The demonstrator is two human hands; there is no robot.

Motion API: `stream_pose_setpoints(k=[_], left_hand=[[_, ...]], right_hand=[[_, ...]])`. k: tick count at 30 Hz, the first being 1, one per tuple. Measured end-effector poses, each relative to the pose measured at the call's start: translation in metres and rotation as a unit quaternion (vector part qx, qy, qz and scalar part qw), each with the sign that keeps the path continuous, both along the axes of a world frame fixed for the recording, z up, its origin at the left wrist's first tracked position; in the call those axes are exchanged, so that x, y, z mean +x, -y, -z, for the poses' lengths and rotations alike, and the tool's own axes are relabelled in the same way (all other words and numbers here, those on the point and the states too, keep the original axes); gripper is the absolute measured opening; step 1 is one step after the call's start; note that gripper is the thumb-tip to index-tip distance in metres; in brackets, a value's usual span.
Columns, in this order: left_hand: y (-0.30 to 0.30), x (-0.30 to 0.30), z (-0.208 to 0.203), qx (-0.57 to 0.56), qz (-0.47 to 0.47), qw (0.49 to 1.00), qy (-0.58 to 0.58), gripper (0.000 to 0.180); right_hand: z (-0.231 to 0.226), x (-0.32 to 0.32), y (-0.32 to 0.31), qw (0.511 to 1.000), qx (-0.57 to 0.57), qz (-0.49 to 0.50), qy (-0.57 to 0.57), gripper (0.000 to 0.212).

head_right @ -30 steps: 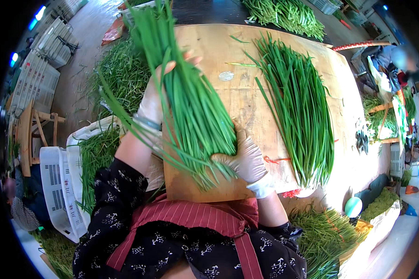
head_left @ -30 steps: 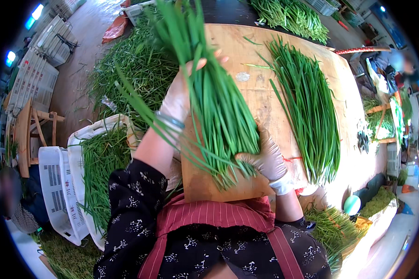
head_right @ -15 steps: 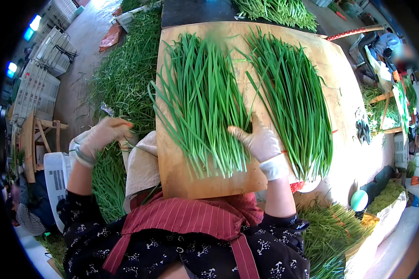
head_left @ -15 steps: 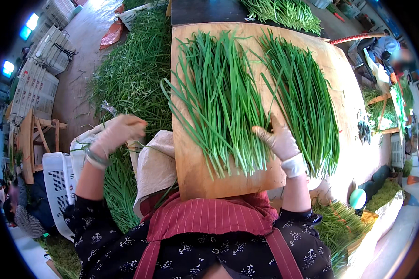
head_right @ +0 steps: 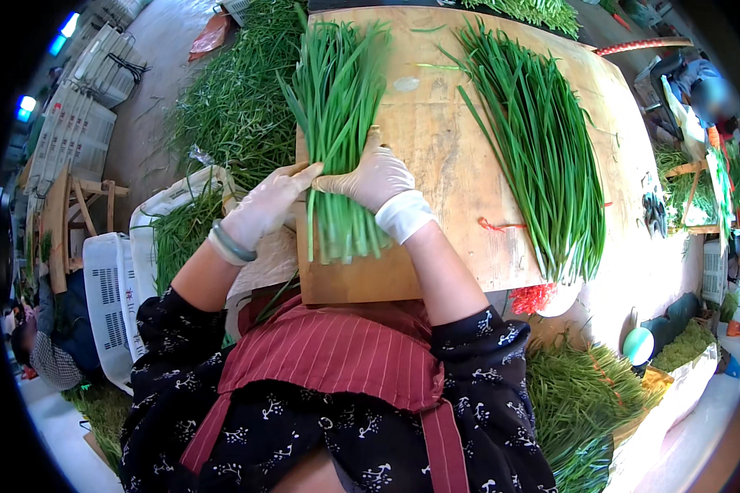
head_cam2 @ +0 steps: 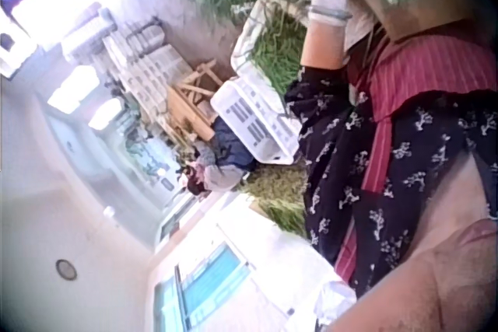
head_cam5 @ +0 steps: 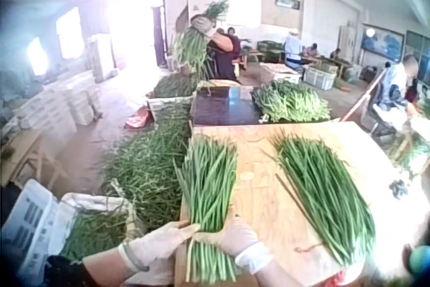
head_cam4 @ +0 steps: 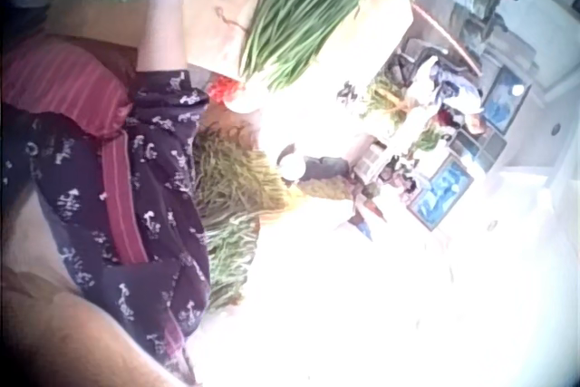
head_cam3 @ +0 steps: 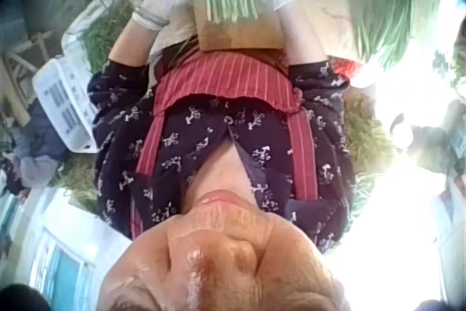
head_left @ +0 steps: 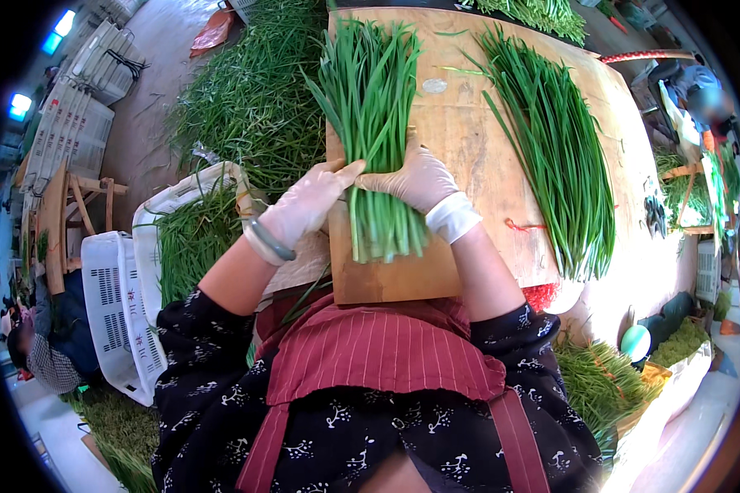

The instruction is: The person sorts green onion stalks on a wooden board, removes loose debris or yellowed leaves, and secures them into a bundle with a red tie.

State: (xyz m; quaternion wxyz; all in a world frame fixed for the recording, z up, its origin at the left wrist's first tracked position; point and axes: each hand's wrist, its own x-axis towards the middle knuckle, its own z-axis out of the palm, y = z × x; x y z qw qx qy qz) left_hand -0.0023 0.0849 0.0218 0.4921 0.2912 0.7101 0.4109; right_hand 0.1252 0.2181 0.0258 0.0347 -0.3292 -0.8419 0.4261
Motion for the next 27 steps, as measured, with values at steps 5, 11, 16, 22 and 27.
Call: stream_pose_setpoints(k=[5, 11, 16, 22, 27], left_hand=[[-0.001, 0.025, 0.047, 0.189, -0.099, 0.935, 0.282, 0.052], [-0.005, 0.059, -0.004, 0.167, -0.119, 0.938, 0.281, 0.05], [-0.007, 0.056, -0.017, 0.104, -0.147, 0.909, 0.374, 0.043], [-0.001, 0.058, -0.018, 0.095, -0.113, 0.881, 0.449, 0.036], [0.003, 0.069, -0.016, 0.127, -0.142, 0.896, 0.401, 0.038]], right_hand=[[0.016, 0.003, 0.004, 0.957, -0.24, 0.001, -0.161, 0.094], [0.023, 0.025, 0.004, 0.977, -0.134, 0.052, -0.156, 0.093], [0.036, 0.022, 0.009, 0.964, -0.186, 0.039, -0.185, 0.088], [-0.004, 0.042, 0.028, 0.861, -0.48, 0.048, -0.158, 0.046], [-0.003, 0.053, 0.037, 0.909, -0.375, -0.005, -0.182, 0.051]])
